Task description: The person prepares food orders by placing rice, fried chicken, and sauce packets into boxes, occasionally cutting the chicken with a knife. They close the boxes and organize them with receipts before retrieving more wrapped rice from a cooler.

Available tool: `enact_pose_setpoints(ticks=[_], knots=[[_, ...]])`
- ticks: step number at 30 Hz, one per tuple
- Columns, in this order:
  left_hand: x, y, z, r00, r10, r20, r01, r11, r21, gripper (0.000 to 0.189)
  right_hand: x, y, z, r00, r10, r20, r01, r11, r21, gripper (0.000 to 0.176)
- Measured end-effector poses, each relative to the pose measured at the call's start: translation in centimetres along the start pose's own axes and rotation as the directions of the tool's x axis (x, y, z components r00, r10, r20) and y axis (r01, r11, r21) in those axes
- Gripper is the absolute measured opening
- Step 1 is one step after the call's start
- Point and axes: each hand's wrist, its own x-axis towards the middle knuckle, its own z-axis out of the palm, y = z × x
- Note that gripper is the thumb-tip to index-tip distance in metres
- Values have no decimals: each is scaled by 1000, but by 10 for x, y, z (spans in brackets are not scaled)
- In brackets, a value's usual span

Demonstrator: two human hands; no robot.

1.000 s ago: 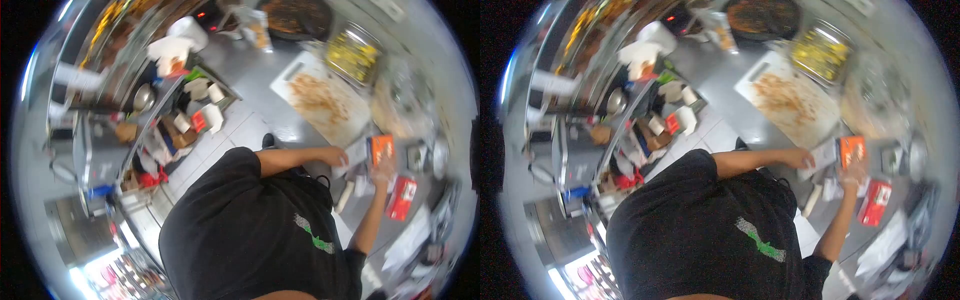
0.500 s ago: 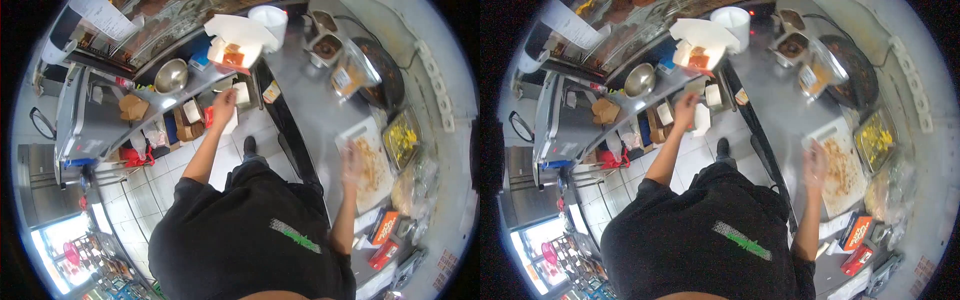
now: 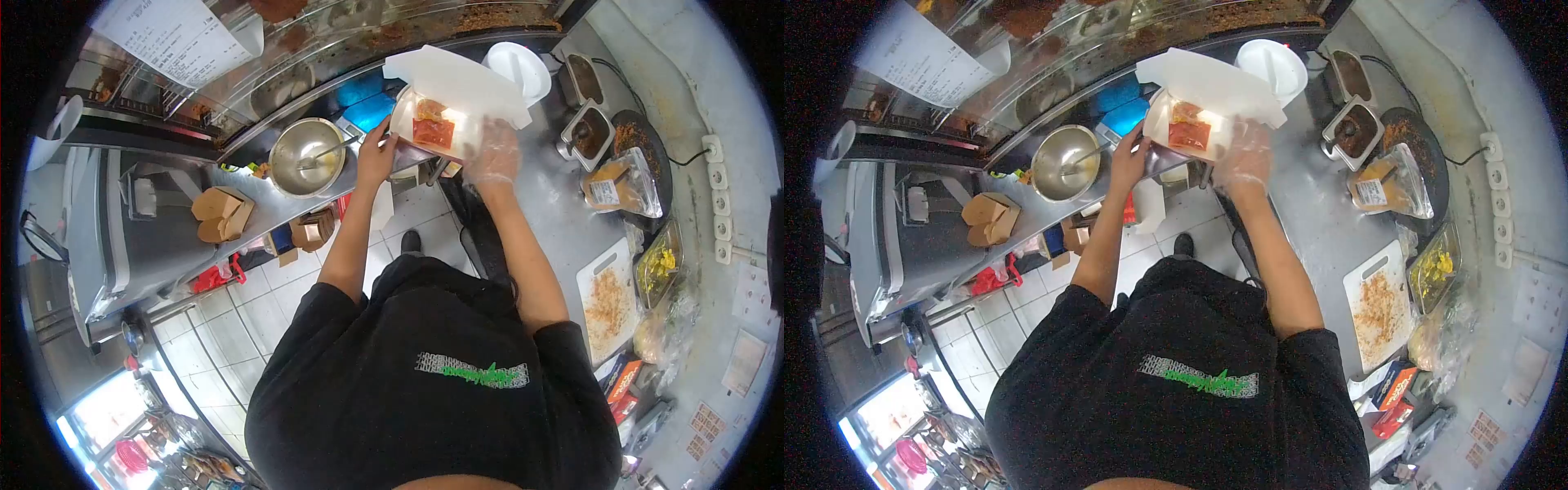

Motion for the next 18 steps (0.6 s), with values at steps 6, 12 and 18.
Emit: enact_pose_setpoints(ticks=[6,12,18], knots=[[1,-24,8,997,-49,59,63,964,-258,47,6,-5,59,646,-394,653,311,918,246,30],[7,-37,14,997,-14,80,41,939,-342,53,30,6,36,584,-304,752,-190,850,491,28],[1,-31,10,996,2,90,25,956,-292,59,38,12,34,557,-402,727,-185,793,580,38]])
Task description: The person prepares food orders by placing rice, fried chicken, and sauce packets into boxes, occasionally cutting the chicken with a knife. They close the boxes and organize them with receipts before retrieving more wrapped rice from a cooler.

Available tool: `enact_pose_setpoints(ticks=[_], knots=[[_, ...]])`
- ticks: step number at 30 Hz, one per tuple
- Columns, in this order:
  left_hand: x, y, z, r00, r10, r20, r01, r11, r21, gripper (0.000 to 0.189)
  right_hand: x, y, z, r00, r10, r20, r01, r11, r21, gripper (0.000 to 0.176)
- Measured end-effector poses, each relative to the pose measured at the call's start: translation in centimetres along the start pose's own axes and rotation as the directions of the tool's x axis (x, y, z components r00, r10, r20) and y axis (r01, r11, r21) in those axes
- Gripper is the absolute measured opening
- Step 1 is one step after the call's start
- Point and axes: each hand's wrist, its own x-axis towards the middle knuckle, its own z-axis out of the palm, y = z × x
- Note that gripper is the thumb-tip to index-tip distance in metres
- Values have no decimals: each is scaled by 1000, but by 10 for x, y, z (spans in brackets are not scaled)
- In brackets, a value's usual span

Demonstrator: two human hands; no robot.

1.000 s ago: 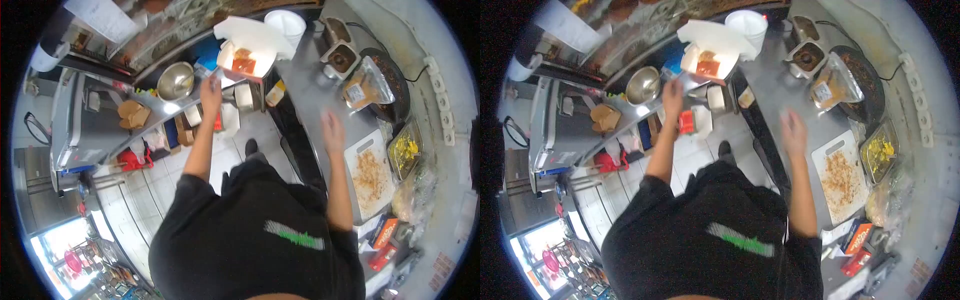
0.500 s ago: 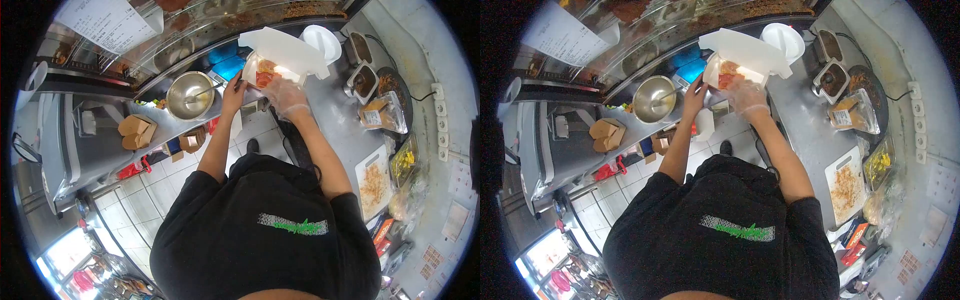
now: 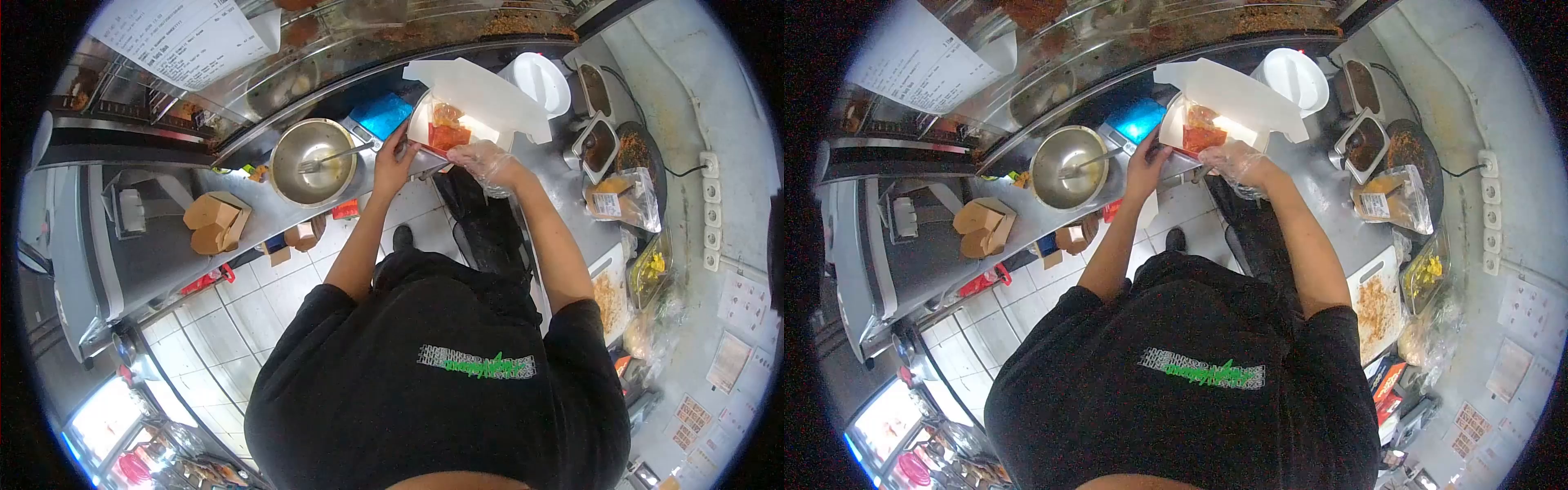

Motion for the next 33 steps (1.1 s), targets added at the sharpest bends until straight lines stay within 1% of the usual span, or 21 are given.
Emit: enact_pose_setpoints(ticks=[2,5,6,7,8,9,10,11,14,17,18,19,20,22,25,26,27,28,30,31,33], knots=[[-1,-2,6,998,59,-14,-57,989,139,65,18,1,6,1000,21,11,-18,974,-226,33],[-14,4,31,972,146,-183,-129,987,99,77,35,-14,16,991,121,-50,-131,875,-466,26],[-20,11,41,984,-57,-171,55,998,-20,77,39,-21,18,983,158,-88,-181,832,-525,23],[-26,31,50,957,-255,-138,237,962,-133,78,42,-22,23,990,79,-119,-129,847,-515,24],[-30,42,56,892,-444,-85,414,878,-239,78,41,-21,31,990,1,-144,-75,857,-509,26],[-30,40,57,892,-449,-52,406,846,-345,77,39,-20,38,983,-78,-164,-17,861,-508,28],[-30,34,57,893,-450,-19,395,803,-447,77,36,-27,40,986,-56,-156,-38,840,-541,28],[-32,27,55,893,-450,15,386,748,-540,76,34,-27,42,983,-105,-153,5,840,-542,25],[-32,6,46,929,-369,39,352,844,-406,74,25,-30,47,958,-235,-163,114,836,-537,25],[-35,6,46,950,-312,-9,263,815,-517,74,9,-55,37,912,-343,-225,174,819,-547,25],[-34,-21,47,975,-221,24,210,881,-425,74,-4,-75,32,894,-367,-257,174,813,-556,27],[-35,-72,48,989,-134,69,149,931,-332,74,-18,-90,29,875,-387,-290,171,809,-562,29],[-34,-85,47,992,-83,94,105,959,-265,75,-29,-96,25,900,-386,-204,200,780,-593,29],[-27,-90,44,994,-17,111,34,987,-158,77,-65,-112,12,897,-374,-234,181,796,-578,28],[-19,-67,47,986,-164,-26,155,967,-200,90,-125,-103,6,911,-270,-313,59,834,-549,24],[-14,0,54,943,-327,-58,280,876,-394,92,-147,-95,3,922,-209,-327,9,853,-522,23],[-14,37,61,869,-493,-56,379,732,-566,95,-168,-87,2,929,-146,-341,-43,871,-489,23],[-14,25,62,883,-467,-35,378,755,-537,94,-187,-77,2,938,-79,-337,-117,843,-525,21],[-14,34,66,899,-438,-20,359,760,-542,94,-217,-41,7,942,48,-333,-247,770,-589,19],[-18,41,64,863,-504,37,445,723,-528,93,-238,19,29,932,182,-313,-347,699,-626,14],[-26,36,60,868,-496,-30,426,774,-469,92,-260,92,55,902,85,-424,-335,757,-561,16]])
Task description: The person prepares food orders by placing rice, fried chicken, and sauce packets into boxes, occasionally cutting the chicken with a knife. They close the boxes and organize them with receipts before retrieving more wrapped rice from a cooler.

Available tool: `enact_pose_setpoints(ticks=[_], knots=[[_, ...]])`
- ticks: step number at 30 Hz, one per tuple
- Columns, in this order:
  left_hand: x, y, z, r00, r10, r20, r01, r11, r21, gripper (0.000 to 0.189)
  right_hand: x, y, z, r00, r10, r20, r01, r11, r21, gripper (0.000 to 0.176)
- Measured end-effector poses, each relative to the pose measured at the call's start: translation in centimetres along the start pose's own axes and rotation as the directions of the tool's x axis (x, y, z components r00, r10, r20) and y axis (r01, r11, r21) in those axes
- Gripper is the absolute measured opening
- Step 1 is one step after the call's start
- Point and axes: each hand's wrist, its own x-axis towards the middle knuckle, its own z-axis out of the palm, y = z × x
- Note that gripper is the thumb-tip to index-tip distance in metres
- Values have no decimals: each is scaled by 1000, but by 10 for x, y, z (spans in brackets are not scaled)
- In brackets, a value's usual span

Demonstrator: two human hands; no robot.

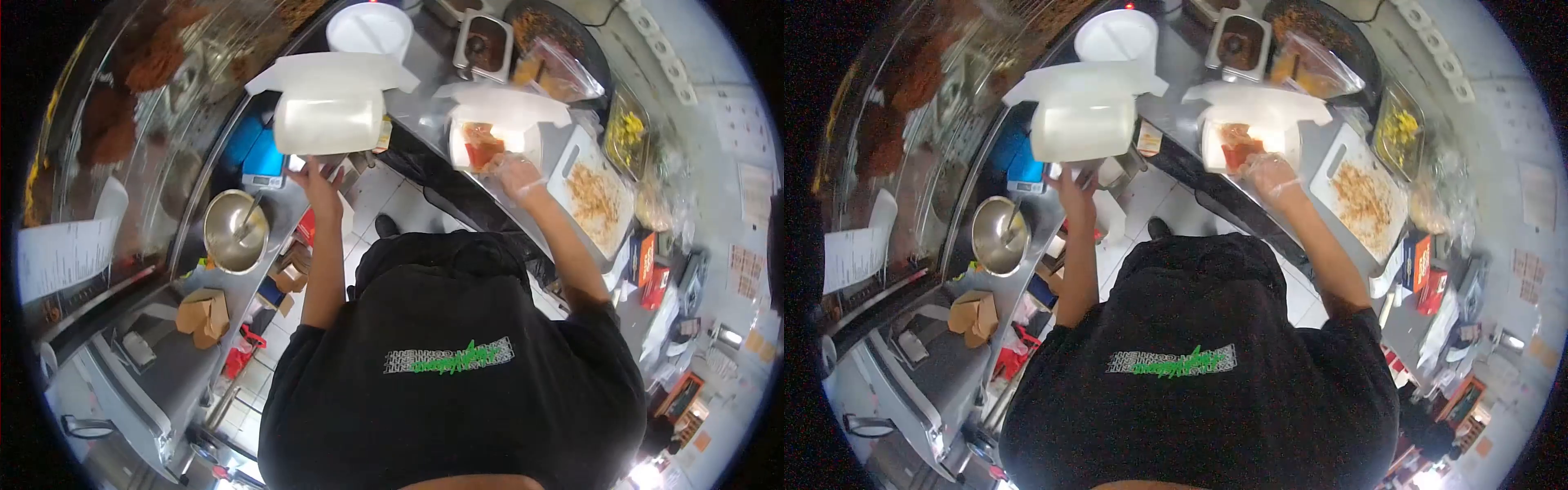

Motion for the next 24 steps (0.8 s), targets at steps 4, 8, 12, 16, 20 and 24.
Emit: enact_pose_setpoints(ticks=[4,8,12,16,20,24], knots=[[-12,-9,-6,999,4,43,-4,1000,19,89,6,-5,-37,938,323,128,-341,927,158,34],[-17,-11,4,998,36,55,-37,999,17,87,12,33,0,905,425,-31,-419,901,116,45],[-19,-26,4,998,66,16,-66,998,-3,85,21,69,34,901,425,87,-434,885,169,44],[-37,-58,-2,988,147,-48,-146,989,17,80,10,77,32,886,463,31,-448,837,316,41],[-72,-77,-9,994,97,-48,-95,994,45,75,-2,63,-8,830,558,-11,-466,704,536,39],[-85,-94,-21,998,62,-3,-61,987,151,73,32,13,-47,807,492,-326,-192,742,643,39]])
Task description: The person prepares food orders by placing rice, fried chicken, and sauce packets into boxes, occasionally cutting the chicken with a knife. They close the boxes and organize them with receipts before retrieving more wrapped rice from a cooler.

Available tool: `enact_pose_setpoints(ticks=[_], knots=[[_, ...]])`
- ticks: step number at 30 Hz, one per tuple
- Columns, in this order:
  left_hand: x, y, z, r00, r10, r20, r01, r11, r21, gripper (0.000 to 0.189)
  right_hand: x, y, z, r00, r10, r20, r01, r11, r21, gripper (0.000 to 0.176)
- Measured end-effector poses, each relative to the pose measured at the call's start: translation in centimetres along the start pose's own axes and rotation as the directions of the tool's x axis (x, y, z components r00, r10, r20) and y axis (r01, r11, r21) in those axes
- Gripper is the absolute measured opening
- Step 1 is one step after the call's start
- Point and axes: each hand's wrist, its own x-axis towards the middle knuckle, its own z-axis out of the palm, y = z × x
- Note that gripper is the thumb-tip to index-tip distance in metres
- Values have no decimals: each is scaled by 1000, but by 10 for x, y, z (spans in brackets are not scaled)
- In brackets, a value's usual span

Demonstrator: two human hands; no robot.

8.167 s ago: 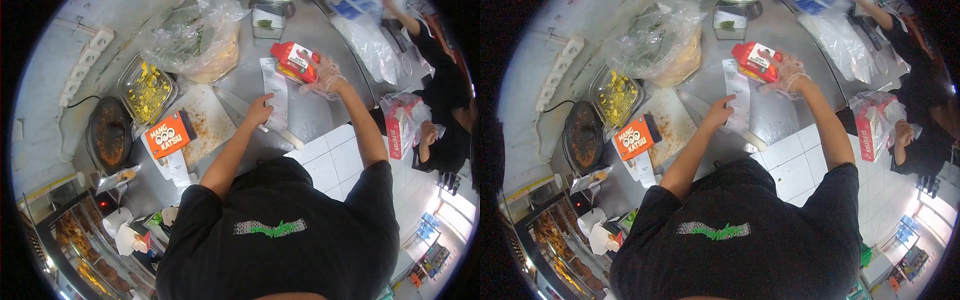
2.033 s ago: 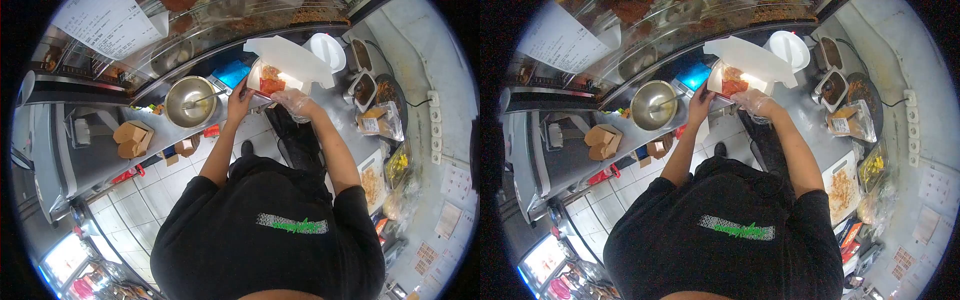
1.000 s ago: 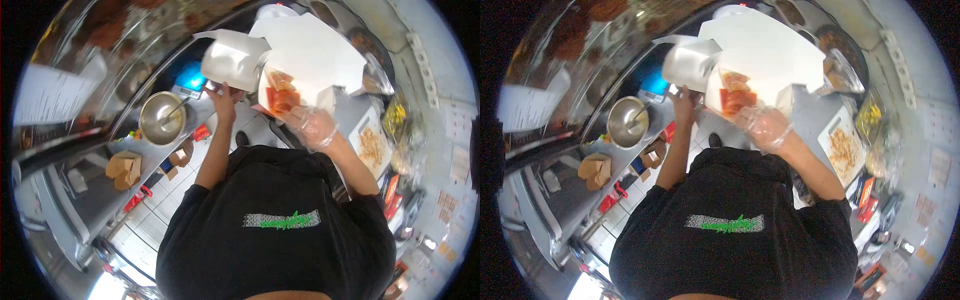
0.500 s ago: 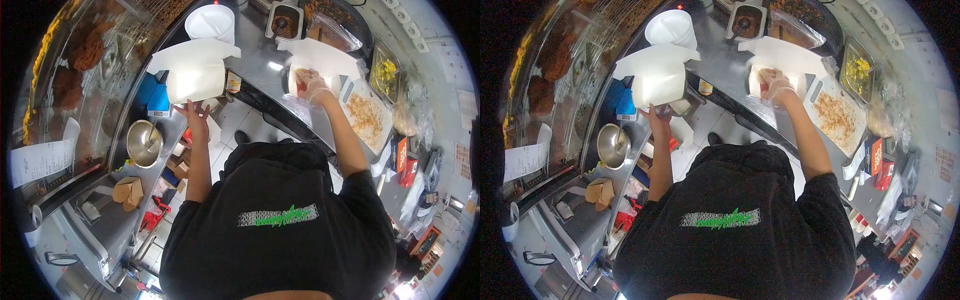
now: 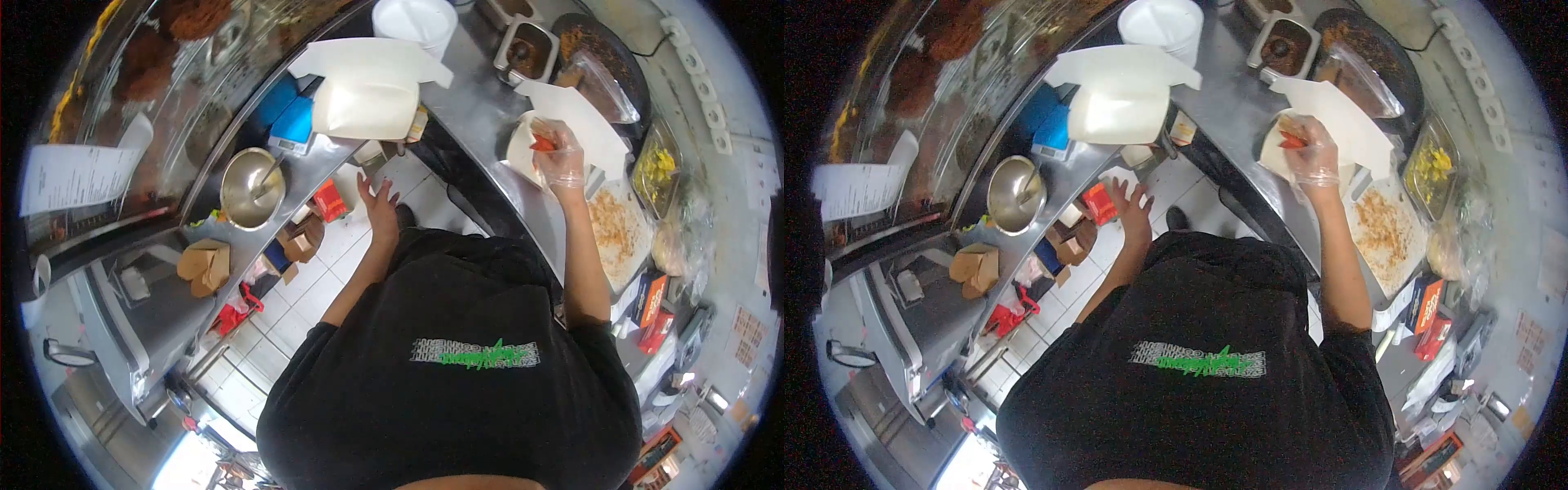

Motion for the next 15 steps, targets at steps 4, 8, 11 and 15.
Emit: enact_pose_setpoints(ticks=[4,8,11,15], knots=[[8,31,3,1000,1,7,-1,997,-81,68,40,-108,47,1000,-16,12,11,957,289,40],[29,43,-7,997,73,28,-67,984,-164,63,90,-144,123,988,-149,46,136,966,218,32],[46,46,-16,996,88,-23,-90,984,-154,63,99,-140,161,983,-185,17,172,944,282,30],[53,53,-17,995,100,-9,-100,985,-141,65,70,-99,143,996,-22,86,-31,822,569,39]])
